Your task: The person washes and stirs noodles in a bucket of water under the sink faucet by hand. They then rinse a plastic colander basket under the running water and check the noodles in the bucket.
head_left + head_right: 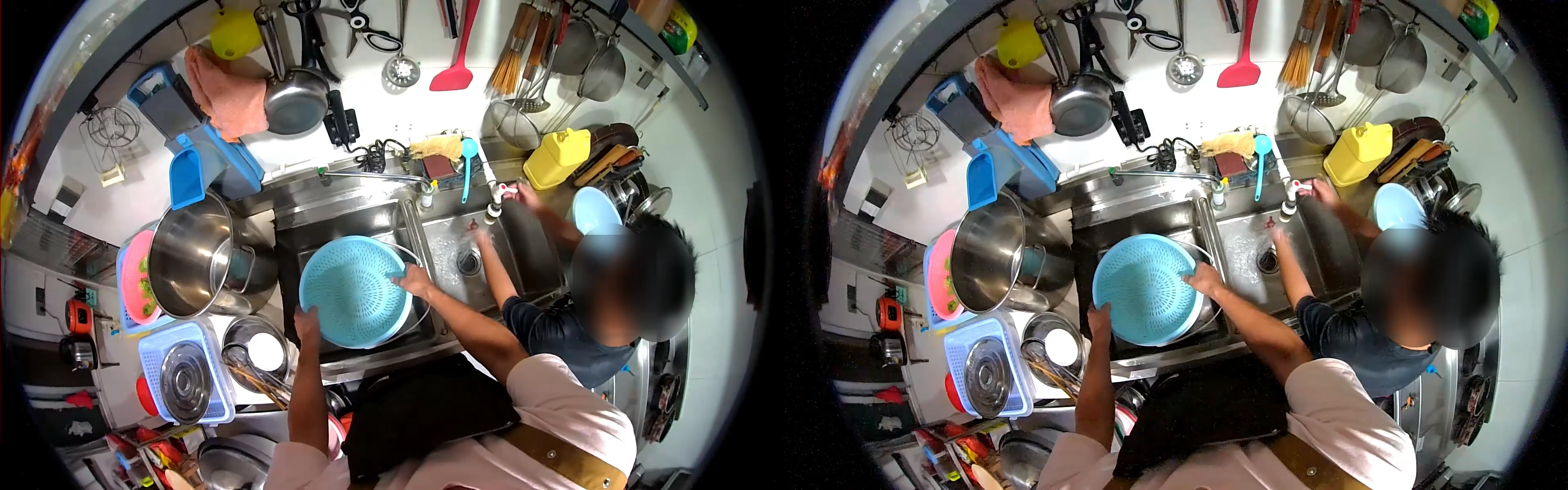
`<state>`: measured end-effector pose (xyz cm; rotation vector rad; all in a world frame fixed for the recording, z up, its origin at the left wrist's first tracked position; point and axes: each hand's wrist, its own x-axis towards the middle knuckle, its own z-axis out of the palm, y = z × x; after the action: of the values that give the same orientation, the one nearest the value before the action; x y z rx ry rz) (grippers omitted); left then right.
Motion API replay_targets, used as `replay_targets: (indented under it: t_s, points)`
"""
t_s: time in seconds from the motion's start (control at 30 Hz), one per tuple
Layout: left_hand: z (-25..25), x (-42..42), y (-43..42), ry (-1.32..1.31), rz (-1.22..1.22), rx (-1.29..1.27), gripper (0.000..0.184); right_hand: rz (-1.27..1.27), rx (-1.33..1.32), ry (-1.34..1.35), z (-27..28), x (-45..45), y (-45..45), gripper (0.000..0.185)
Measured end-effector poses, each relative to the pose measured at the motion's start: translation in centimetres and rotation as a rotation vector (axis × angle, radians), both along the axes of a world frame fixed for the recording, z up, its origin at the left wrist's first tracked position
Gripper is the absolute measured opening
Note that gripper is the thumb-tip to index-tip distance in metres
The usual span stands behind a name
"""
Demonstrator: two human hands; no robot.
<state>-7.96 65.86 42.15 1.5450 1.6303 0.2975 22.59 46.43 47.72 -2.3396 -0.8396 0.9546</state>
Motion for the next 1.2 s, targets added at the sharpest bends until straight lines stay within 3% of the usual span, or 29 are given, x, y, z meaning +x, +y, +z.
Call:
replay_targets:
  t_s: [0.07, 0.1, 0.17, 0.27, 0.33, 0.47, 0.6, 0.77, 0.87, 0.97, 1.1, 1.2]
  points:
    - [2.1, 0.4, -0.4, 0.041, 0.003, 0.008, 0.059, 0.065, -0.007, 0.049, 1.8, 1.0, 0.4, 0.069]
    - [1.6, 0.3, -0.2, 0.017, -0.012, 0.03, 0.059, 0.017, -0.071, -0.061, 1.7, 1.4, 0.8, 0.068]
    - [-0.5, -0.5, 0.1, -0.029, -0.044, 0.071, 0.059, -0.089, 0.06, -0.122, 3.1, 2.8, 1.2, 0.053]
    - [3.8, 0.5, -1.3, -0.01, -0.011, 0.035, 0.062, -0.309, 0.179, -0.269, 5.5, 5.9, 2.6, 0.029]
    - [4.0, 0.8, -1.3, 0.047, -0.001, 0.022, 0.06, -0.41, 0.329, -0.381, 9.1, 7.9, 3.3, 0.024]
    - [4.2, 1.1, -1.7, 0.112, 0.034, 0.086, 0.058, -0.276, 0.584, -0.779, 13.6, 11.9, 5.2, 0.043]
    - [6.7, 1.6, -2.0, 0.162, 0.018, 0.01, 0.056, -0.039, 0.203, -0.637, 12.2, 15.5, 6.1, 0.049]
    - [5.7, 1.3, -2.2, 0.147, 0.048, 0.045, 0.058, 0.078, 0.292, -0.532, 11.8, 15.8, 5.1, 0.033]
    - [7.5, 1.7, -2.7, 0.105, 0.067, 0.078, 0.05, 0.127, 0.355, -0.425, 12.4, 14.7, 4.0, 0.041]
    - [5.2, 1.3, -2.5, -0.14, -0.032, 0.534, 0.052, 0.17, 0.335, -0.341, 13.0, 13.8, 3.4, 0.042]
    - [7.1, 1.3, -2.6, -0.411, -0.018, 0.377, 0.054, 0.193, 0.333, -0.26, 14.7, 12.1, 2.7, 0.036]
    - [8.0, 1.1, -1.8, -0.531, -0.045, 0.317, 0.055, 0.218, 0.349, -0.363, 14.4, 12.0, 2.8, 0.031]
